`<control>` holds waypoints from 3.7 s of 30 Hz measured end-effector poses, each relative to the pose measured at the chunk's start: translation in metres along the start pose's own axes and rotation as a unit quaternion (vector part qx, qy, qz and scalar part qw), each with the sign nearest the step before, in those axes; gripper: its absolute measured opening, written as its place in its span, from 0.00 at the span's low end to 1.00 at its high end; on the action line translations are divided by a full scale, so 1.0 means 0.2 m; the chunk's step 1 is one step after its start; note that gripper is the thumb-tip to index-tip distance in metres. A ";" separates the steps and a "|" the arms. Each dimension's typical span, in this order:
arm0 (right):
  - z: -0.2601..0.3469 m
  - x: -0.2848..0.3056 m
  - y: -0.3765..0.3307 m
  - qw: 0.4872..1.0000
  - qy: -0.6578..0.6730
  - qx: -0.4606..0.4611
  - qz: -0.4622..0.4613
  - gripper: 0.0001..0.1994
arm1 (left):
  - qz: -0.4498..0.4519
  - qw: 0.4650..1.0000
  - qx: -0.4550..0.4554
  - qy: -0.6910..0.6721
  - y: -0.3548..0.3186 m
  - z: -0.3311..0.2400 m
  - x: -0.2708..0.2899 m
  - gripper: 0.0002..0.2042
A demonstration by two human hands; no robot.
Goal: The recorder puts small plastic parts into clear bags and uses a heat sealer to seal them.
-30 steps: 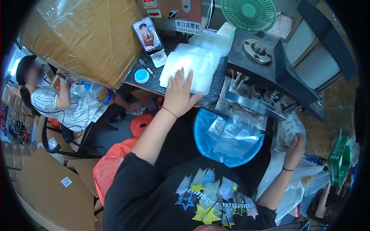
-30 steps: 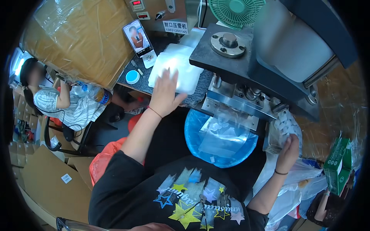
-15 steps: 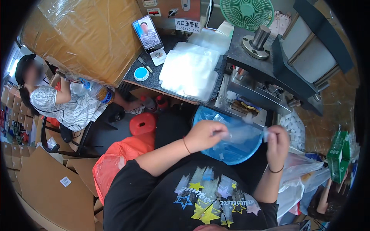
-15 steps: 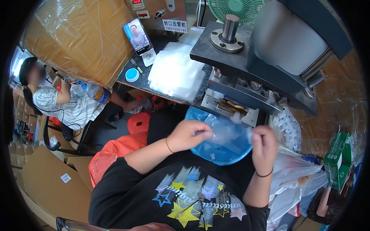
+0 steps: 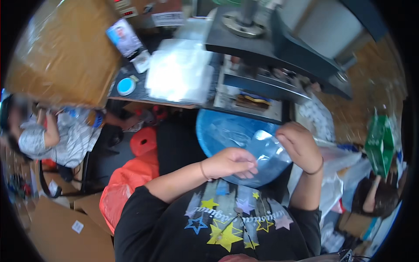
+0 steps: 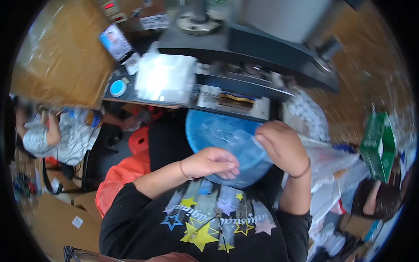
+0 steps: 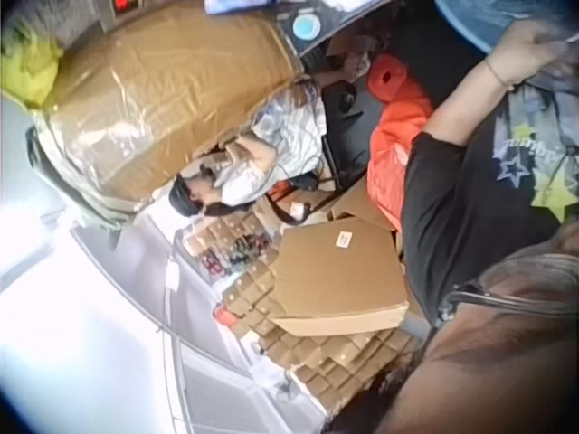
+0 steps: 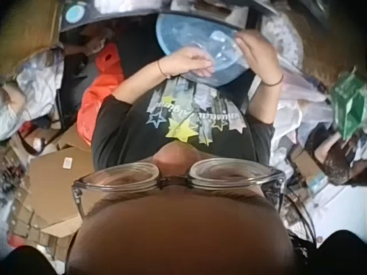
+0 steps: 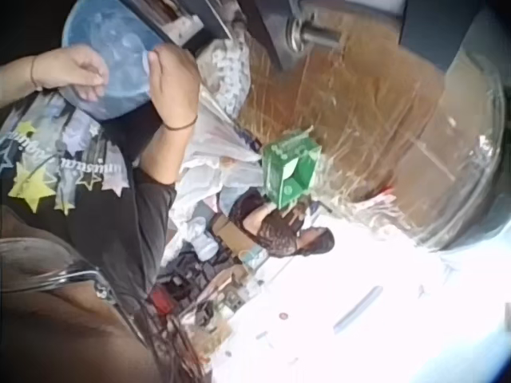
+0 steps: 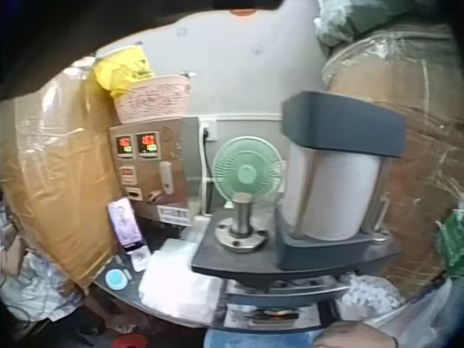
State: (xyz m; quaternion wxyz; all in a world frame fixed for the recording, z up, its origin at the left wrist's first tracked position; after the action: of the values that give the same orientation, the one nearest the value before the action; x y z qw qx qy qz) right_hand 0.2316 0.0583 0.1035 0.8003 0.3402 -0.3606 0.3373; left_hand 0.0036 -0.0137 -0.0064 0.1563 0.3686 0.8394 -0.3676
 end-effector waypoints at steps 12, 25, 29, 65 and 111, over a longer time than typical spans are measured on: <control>-0.41 0.05 -0.26 0.916 -0.315 -0.230 -0.095 0.12 | -0.080 0.994 -0.008 -0.072 0.05 -0.02 0.08 0.10; -0.51 0.01 -0.28 0.975 -0.173 -0.103 -0.098 0.16 | -0.138 0.976 -0.083 -0.148 0.07 -0.22 0.22 0.12; -0.59 -0.03 -0.38 0.953 -0.167 -0.216 -0.128 0.18 | -0.496 0.757 -0.356 0.232 -0.09 -0.29 0.29 0.25; 0.03 -0.14 -0.07 0.930 0.261 -0.109 -0.235 0.06 | -0.074 0.985 -0.142 0.070 0.00 -0.03 0.01 0.12; -0.27 -0.06 -0.34 0.918 -0.273 -0.176 -0.228 0.13 | -0.452 0.759 -0.310 0.351 -0.31 -0.24 0.39 0.08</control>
State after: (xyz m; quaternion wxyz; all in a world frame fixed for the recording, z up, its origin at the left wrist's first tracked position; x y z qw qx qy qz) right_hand 0.2983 0.0611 0.0462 0.7732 0.3454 -0.5311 -0.0291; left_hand -0.0946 0.0330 0.0153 -0.2280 -0.0189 0.9727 0.0399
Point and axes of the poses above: each hand's wrist, its own y-axis towards the middle knuckle, its own x-axis out of the back of the hand, z = x × y, the point moved 1 cm from there along y, towards the middle knuckle, and after that the axes turned 14 degrees about x, right-handed, at the moved point
